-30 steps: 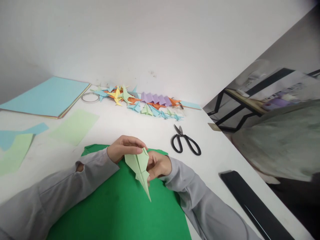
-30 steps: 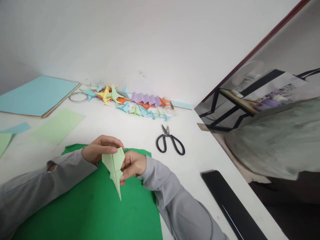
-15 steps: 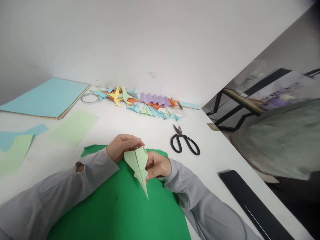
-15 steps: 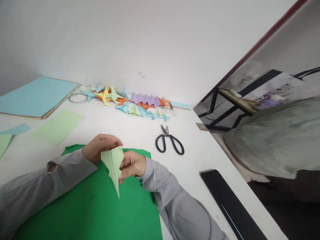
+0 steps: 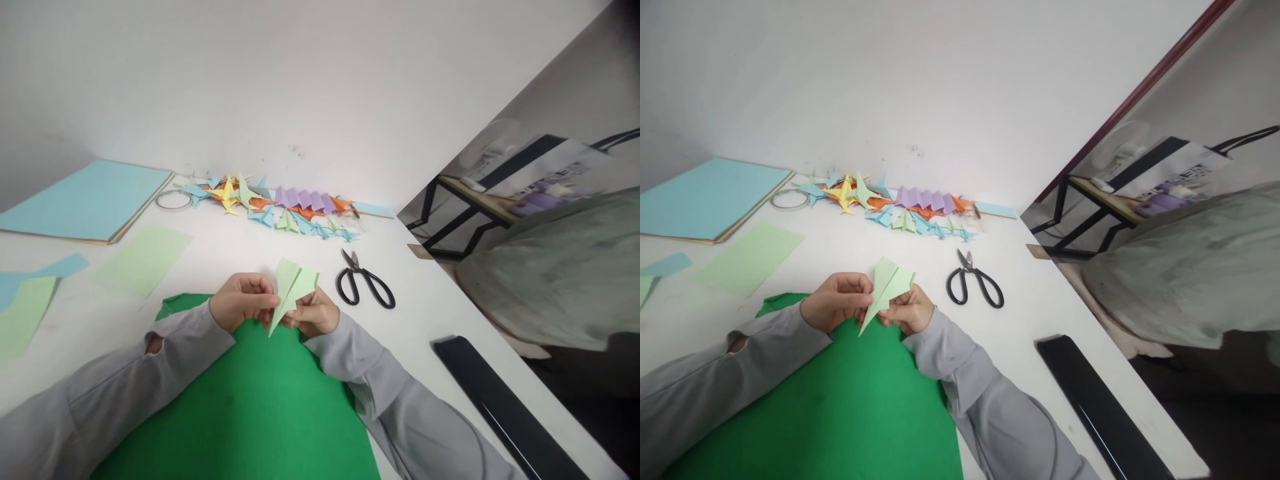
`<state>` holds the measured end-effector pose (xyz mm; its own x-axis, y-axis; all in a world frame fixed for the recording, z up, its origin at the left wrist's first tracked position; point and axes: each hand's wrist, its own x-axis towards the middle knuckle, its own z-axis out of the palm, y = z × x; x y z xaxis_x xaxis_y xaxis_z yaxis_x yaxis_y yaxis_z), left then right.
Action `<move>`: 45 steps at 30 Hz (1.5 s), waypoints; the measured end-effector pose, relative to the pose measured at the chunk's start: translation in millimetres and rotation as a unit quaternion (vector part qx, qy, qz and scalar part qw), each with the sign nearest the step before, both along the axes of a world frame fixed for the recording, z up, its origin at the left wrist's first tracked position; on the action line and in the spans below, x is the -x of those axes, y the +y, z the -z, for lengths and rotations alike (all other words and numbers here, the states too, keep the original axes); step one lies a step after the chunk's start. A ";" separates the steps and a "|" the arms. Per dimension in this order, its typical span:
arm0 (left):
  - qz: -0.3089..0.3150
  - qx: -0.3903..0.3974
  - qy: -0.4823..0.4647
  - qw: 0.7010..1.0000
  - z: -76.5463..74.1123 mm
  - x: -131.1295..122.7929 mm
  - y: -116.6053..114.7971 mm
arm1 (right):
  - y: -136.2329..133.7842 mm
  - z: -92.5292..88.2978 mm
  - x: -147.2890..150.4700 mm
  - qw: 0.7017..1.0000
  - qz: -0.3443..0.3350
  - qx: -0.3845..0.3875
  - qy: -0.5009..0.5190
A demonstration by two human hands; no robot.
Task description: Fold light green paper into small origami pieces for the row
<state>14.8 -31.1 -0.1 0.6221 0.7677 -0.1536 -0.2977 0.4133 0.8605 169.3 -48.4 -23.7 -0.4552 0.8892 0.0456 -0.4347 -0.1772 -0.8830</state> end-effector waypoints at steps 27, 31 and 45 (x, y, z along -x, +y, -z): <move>0.035 0.009 0.001 0.999 3.2 1.9 1.7 | 3.7 1.7 -0.6 0.998 0.051 0.004 -0.021; 0.039 -0.004 -0.006 0.999 2.7 0.4 0.4 | 3.0 2.0 -1.9 0.999 0.041 0.013 -0.022; 0.003 -0.009 0.019 1.000 3.7 -3.0 -1.0 | 6.4 2.6 -4.2 0.996 0.088 0.019 -0.013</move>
<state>17.8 -32.1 -3.8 0.6207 0.7669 -0.1630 -0.2619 0.3987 0.8789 173.6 -42.1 -26.4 -0.2922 0.9564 0.0008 -0.4399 -0.1336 -0.8880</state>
